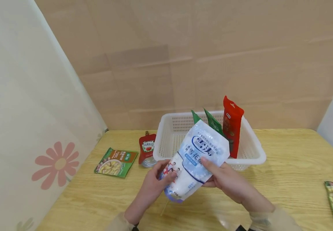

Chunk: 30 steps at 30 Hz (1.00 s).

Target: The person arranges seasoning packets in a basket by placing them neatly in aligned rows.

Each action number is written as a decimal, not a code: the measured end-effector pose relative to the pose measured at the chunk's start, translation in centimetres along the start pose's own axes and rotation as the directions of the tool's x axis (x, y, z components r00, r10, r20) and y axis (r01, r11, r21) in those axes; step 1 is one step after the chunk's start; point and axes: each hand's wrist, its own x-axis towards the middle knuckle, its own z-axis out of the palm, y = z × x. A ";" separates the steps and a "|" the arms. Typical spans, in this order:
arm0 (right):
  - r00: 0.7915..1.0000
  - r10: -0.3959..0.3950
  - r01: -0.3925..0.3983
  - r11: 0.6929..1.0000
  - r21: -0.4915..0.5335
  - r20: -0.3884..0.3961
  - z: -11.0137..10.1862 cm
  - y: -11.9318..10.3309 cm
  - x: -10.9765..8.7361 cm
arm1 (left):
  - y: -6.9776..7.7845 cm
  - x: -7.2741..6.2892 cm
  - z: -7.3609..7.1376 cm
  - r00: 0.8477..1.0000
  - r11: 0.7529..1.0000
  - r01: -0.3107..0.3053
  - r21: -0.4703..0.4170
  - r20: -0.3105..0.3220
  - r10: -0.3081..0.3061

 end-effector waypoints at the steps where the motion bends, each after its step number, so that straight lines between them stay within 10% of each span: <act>1: 0.999 0.000 0.000 1.000 -0.015 -0.036 0.2 -0.1 0.0 | 0.2 -0.1 0.2 0.999 0.994 -0.033 0.104 -0.035 0.037; 3: 0.995 -0.015 0.010 0.999 -0.047 -0.104 0.8 -0.4 0.1 | 0.5 -0.4 0.6 0.985 0.934 -0.119 0.336 -0.077 0.153; 8: 0.962 -0.064 0.036 0.993 -0.110 -0.266 2.3 -0.7 0.3 | 0.8 -1.0 2.4 0.875 0.543 -0.270 0.795 -0.032 0.482; 11: 0.940 -0.045 0.009 0.994 -0.107 -0.338 3.4 -0.7 0.5 | 0.6 -1.0 3.4 0.840 0.422 -0.228 0.877 -0.042 0.541; 18: 0.920 0.010 -0.018 1.000 -0.017 -0.392 5.5 -0.6 0.6 | -0.5 0.4 4.3 0.748 0.358 -0.162 0.920 -0.122 0.653; 26: 0.930 0.009 -0.010 1.000 0.000 -0.367 6.6 -0.8 0.7 | -1.2 1.6 3.3 0.587 0.293 -0.160 0.943 -0.148 0.796; 30: 0.931 0.005 -0.011 1.000 -0.014 -0.365 6.8 -0.7 0.7 | -1.2 1.7 2.9 0.574 0.289 -0.167 0.943 -0.145 0.806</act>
